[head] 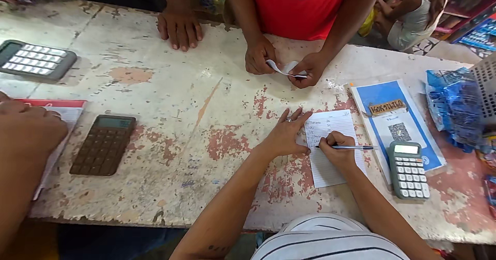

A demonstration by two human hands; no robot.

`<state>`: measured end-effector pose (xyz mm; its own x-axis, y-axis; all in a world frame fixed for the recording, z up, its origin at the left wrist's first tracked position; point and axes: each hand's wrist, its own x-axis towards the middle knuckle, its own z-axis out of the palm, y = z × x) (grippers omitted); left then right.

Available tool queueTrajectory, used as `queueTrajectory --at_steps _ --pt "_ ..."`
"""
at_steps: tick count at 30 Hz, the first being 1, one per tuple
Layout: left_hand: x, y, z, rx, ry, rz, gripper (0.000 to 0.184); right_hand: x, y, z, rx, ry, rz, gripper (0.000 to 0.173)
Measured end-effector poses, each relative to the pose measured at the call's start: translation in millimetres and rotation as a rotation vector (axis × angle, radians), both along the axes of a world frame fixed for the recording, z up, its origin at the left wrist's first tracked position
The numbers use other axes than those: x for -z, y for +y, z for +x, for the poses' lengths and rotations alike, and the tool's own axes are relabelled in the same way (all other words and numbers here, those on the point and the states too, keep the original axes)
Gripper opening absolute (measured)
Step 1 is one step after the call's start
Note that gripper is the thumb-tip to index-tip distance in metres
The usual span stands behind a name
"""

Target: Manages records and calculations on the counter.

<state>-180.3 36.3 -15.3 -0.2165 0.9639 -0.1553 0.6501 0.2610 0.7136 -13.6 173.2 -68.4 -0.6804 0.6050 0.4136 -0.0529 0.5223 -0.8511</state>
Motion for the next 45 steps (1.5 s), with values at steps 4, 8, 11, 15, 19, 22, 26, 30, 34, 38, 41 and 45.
queueTrajectory --at_steps 4,8,11,15,19,22,26,30,34,38,41,45 --pt "-1.4 0.4 -0.1 0.002 0.008 -0.025 0.102 1.0 -1.7 -0.5 0.009 -0.008 0.020 0.028" --pt "-1.5 0.5 -0.4 0.003 0.006 -0.028 0.103 4.6 0.7 -0.3 0.032 0.001 0.063 0.031" --pt "-4.0 1.0 -0.1 0.007 0.003 -0.044 0.102 1.5 1.3 0.2 0.032 0.002 0.049 0.031" --pt "-5.8 1.1 0.1 0.009 0.001 -0.064 0.101 2.7 0.9 0.1 0.047 0.027 0.052 0.031" --pt "-5.6 1.2 -0.3 0.007 -0.005 -0.059 0.100 3.9 3.4 -0.4 0.036 0.042 0.040 0.031" --pt "-3.7 0.2 1.1 -0.009 -0.021 -0.024 0.100 3.6 4.1 0.1 0.025 0.030 0.054 0.031" --pt "-4.3 0.5 0.4 -0.007 -0.020 -0.029 0.099 2.1 3.8 -0.3 0.030 0.015 0.034 0.031" --pt "-1.3 -0.2 0.2 -0.007 -0.024 0.000 0.100 -3.2 5.8 3.5 0.040 0.026 -0.004 0.030" --pt "-0.8 -0.8 0.2 0.000 -0.012 0.002 0.101 -6.5 6.1 7.3 0.018 -0.006 -0.005 0.028" --pt "-4.3 0.2 1.0 -0.008 -0.021 -0.017 0.100 1.8 11.1 7.5 0.009 -0.005 0.024 0.030" --pt "-6.2 0.9 1.4 -0.011 -0.018 -0.043 0.100 1.0 8.5 7.7 0.024 -0.015 0.019 0.030" --pt "-3.2 0.6 2.3 -0.020 -0.005 -0.031 0.101 1.2 5.9 9.4 0.029 -0.010 0.015 0.029"
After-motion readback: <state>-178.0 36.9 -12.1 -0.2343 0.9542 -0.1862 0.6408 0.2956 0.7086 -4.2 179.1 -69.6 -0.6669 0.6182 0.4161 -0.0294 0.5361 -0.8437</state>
